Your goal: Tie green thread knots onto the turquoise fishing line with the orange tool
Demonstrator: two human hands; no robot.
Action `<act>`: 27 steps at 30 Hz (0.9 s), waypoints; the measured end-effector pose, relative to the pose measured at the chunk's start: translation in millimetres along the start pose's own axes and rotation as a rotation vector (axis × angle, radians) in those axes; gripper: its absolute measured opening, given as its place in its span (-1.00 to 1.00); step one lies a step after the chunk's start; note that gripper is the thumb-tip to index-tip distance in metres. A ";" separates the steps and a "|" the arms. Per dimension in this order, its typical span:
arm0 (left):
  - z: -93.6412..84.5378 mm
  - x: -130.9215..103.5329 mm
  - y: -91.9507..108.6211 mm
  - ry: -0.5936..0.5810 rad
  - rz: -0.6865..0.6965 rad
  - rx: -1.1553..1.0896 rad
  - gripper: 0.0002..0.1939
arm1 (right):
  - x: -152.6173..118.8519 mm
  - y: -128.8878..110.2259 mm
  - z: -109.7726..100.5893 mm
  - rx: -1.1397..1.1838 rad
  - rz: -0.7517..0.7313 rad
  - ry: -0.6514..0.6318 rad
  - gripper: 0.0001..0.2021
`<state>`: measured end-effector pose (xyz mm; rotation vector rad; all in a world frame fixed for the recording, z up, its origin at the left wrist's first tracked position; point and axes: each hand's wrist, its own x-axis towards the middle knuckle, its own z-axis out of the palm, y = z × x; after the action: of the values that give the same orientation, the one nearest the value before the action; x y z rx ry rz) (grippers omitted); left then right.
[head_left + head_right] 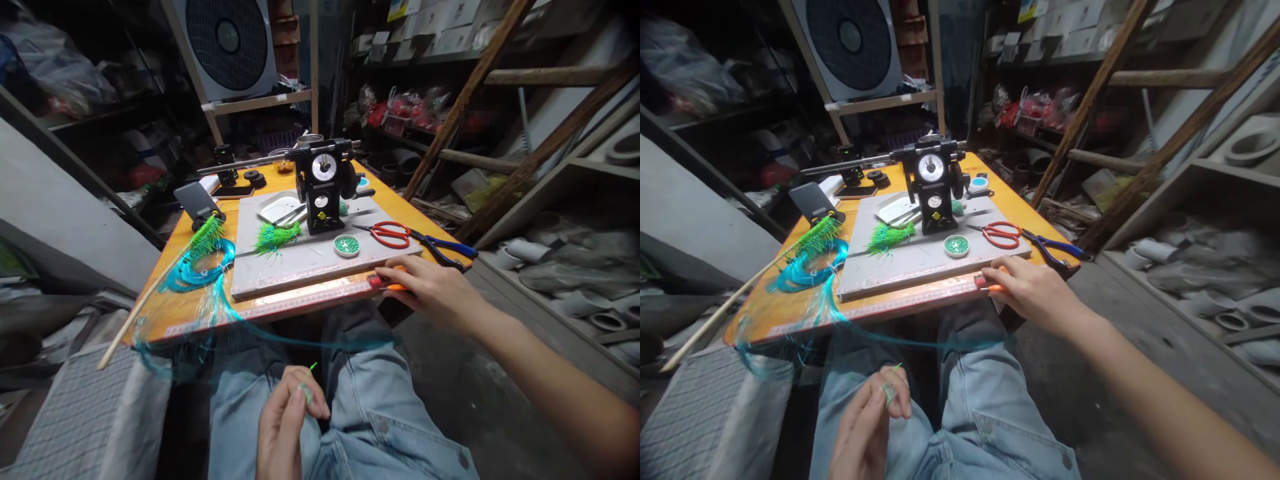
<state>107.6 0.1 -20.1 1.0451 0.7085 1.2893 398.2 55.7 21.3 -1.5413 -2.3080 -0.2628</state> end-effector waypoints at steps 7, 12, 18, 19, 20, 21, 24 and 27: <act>2.4 -3.4 -0.8 -0.034 0.097 0.260 -0.64 | -32.2 -91.0 2.2 1.100 0.283 -0.222 -0.84; 0.4 -7.3 -5.6 -0.042 0.237 0.452 -0.65 | -32.1 -145.3 22.6 1.935 0.652 -0.416 -0.68; 1.6 -9.5 -9.8 -0.015 0.320 0.516 -0.69 | -18.0 -160.1 41.8 2.107 0.908 -0.356 -0.33; 2.0 -9.5 -9.8 -0.017 0.321 0.514 -0.69 | -16.7 -161.4 42.7 2.107 0.927 -0.356 -0.34; 2.3 -9.6 -9.8 -0.019 0.322 0.512 -0.69 | -15.7 -162.8 43.3 2.108 0.942 -0.350 -0.36; 2.4 -9.6 -9.8 -0.019 0.322 0.512 -0.69 | -15.1 -164.1 43.6 2.111 0.958 -0.341 -0.38; 1.9 -9.3 -10.6 -0.026 0.312 0.505 -0.69 | -14.2 -167.6 43.6 2.121 1.005 -0.317 -0.43; 0.3 -8.9 -13.2 -0.036 0.313 0.488 -0.69 | -13.6 -169.5 42.0 2.115 1.025 -0.334 -0.44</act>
<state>111.7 -8.1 -33.2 1.6217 0.8813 1.3900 239.2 -7.7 -15.8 -0.9830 -0.4634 1.9319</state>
